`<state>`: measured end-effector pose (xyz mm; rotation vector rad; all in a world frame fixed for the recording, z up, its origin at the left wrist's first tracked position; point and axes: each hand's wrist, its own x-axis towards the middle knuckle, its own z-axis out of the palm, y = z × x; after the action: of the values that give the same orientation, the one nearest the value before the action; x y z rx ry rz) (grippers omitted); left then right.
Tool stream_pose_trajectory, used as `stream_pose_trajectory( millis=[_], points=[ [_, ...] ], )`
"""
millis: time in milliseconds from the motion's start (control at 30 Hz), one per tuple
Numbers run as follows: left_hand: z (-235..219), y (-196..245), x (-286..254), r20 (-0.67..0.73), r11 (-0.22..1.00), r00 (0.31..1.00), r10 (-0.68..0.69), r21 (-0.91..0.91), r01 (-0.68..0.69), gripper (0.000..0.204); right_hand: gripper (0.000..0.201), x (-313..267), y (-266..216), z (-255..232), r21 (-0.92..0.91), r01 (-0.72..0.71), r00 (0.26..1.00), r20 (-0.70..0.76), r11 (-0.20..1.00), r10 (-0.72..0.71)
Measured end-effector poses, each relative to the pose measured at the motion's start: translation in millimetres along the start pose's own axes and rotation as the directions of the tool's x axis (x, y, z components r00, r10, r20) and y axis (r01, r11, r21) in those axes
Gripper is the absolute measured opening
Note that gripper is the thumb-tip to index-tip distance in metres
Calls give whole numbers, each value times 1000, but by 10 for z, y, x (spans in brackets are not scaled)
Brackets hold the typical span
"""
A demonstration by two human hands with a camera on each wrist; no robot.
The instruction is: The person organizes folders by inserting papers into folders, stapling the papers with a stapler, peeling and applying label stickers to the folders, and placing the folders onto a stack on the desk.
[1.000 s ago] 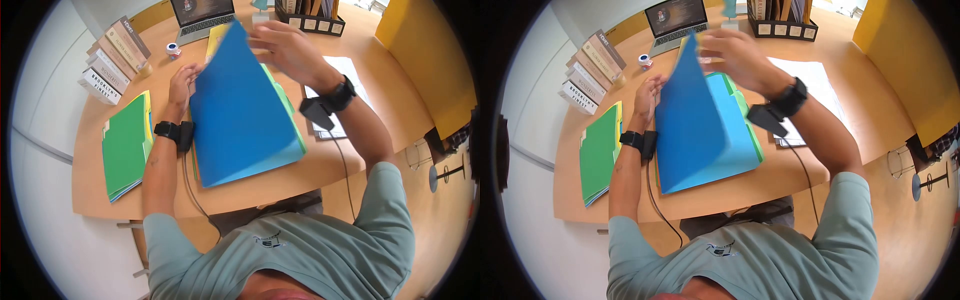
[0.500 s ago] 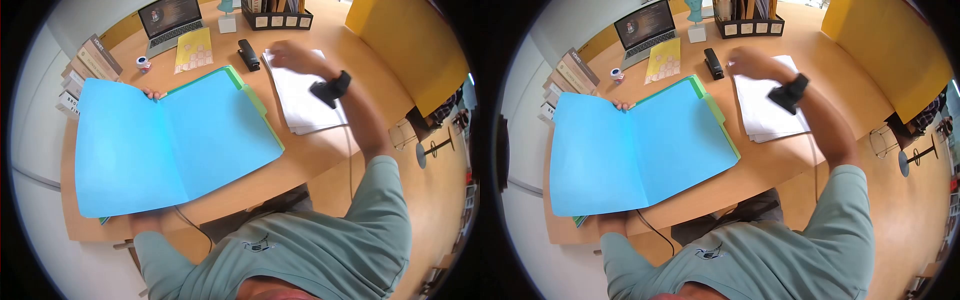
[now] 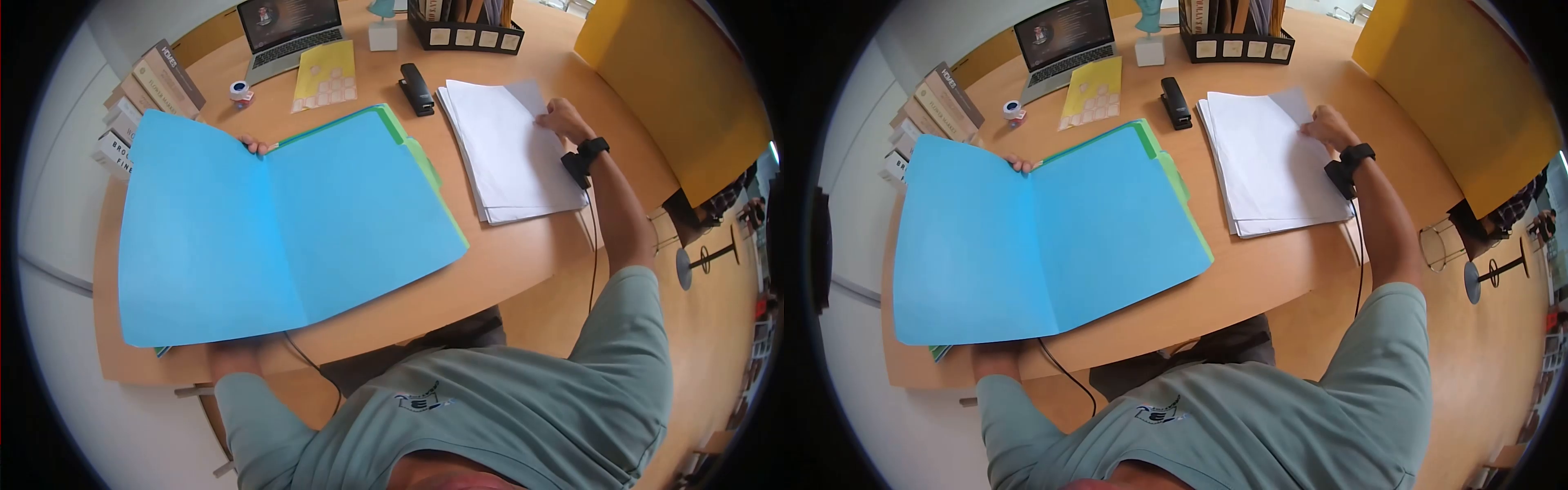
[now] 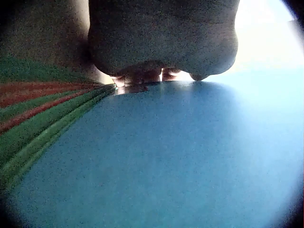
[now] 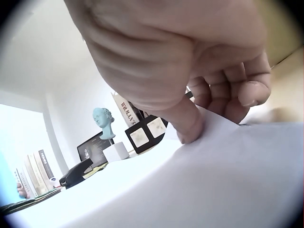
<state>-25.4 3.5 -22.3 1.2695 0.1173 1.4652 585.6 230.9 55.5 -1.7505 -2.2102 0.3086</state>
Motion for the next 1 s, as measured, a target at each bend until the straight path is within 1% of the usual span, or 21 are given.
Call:
stream_pose_trajectory(
  millis=[33,67,133,167,200,233,267,300,333,367,433,467,533,567,600,667,833,867,900,933,1000],
  points=[
    [-47,4,-1,16,1000,1000,-19,-9,19,44,33,-7,-37,-47,-36,1,1000,-8,999,-1],
    [-93,-24,-13,10,1000,1000,12,-24,-12,44,29,-4,-82,-104,-73,4,1000,-16,997,-5],
    [-190,-100,-68,-13,996,997,75,-54,-75,44,24,16,-174,-313,51,3,998,-61,999,0],
    [-181,-103,-61,6,995,997,73,-72,-72,44,22,24,-211,-425,113,4,997,-79,994,5],
    [-176,-117,-44,23,994,997,71,-91,-69,44,23,60,-195,-531,161,112,986,-140,981,-90],
    [-180,-138,-30,40,992,997,70,-109,-65,44,23,91,-199,-627,203,220,963,-203,954,-179],
    [-229,-174,-23,40,990,995,88,-110,-83,44,24,61,-286,-702,342,258,954,-238,904,-182],
    [-279,-209,-13,38,988,993,110,-109,-105,43,24,16,-381,-780,471,296,945,-271,831,-183],
    [-206,-208,-5,38,986,990,133,-104,-128,43,25,-39,-505,-850,589,332,936,-303,737,-179],
    [-182,-190,-32,23,993,996,80,-93,-78,42,25,-102,-678,-912,620,306,949,-256,722,-182],
    [40,-49,4,-5,997,1000,-23,-73,22,40,25,-248,-1091,-919,677,252,968,-163,692,-193],
    [156,-2,82,-11,996,999,-48,-72,47,40,25,-289,-1306,-828,711,254,963,-124,656,-238],
    [127,13,33,-18,996,998,-54,-71,52,40,23,-358,-1674,-683,773,244,944,-52,586,-325],
    [124,16,29,-17,996,999,-51,-70,49,40,20,-231,-1717,-564,814,270,892,-10,514,-452],
    [132,17,36,-16,997,999,-43,-69,42,40,18,-300,-1930,-497,852,246,845,45,462,-533],
    [124,45,28,-20,997,999,-32,-75,30,40,18,-199,-2193,-295,826,250,817,101,506,-568],
    [116,65,0,-28,997,999,-22,-81,19,39,20,-406,-2843,-210,866,195,839,96,461,-536],
    [103,64,1,-32,996,999,-21,-85,18,39,20,-428,-2905,-190,873,184,842,98,452,-531],
    [91,59,5,-32,996,999,-23,-91,21,39,20,-442,-2919,-141,846,201,828,123,495,-546],
    [139,75,13,-35,996,999,-22,-86,18,39,19,-313,-2852,30,828,202,835,133,523,-534],
    [145,78,28,-37,995,999,-16,-94,12,39,20,-287,-2746,332,798,198,823,180,569,-539]
  ],
)
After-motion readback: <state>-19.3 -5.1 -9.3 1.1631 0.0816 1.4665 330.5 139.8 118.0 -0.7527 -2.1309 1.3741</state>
